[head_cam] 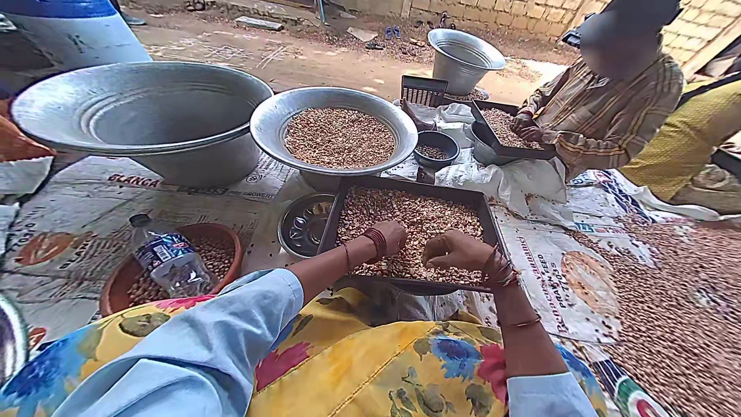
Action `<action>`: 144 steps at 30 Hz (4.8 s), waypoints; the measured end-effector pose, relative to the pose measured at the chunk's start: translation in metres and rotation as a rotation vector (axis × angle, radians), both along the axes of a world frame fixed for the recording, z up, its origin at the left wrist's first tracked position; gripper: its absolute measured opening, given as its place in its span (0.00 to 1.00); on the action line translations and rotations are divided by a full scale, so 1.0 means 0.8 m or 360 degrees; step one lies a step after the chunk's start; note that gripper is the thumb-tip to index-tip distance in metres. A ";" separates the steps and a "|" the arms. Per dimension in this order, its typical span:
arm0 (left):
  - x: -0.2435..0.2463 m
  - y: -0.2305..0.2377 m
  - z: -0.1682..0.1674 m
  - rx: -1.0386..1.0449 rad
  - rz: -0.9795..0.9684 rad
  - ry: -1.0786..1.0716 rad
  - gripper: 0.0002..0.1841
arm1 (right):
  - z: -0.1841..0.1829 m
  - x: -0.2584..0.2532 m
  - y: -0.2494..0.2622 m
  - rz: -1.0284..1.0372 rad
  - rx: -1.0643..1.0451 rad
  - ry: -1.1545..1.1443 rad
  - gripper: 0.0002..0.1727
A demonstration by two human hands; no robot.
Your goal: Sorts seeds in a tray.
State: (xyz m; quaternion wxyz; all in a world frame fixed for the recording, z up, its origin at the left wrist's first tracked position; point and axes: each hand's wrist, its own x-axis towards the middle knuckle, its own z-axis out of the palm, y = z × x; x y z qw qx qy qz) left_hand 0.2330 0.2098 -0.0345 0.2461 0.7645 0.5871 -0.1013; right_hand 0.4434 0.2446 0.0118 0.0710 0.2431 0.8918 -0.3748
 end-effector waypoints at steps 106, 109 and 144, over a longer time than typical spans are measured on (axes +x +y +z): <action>-0.085 0.018 0.087 -0.0760 -0.0262 -0.1527 0.12 | -0.055 -0.032 0.012 -0.0600 0.0490 -0.0185 0.16; -0.087 0.036 0.076 -0.0341 0.0063 -0.1433 0.07 | -0.061 -0.040 0.008 -0.0579 0.0501 -0.0291 0.16; -0.048 0.040 0.027 -0.0168 0.0002 0.0257 0.20 | -0.009 0.016 0.022 -0.1215 0.0153 0.0320 0.10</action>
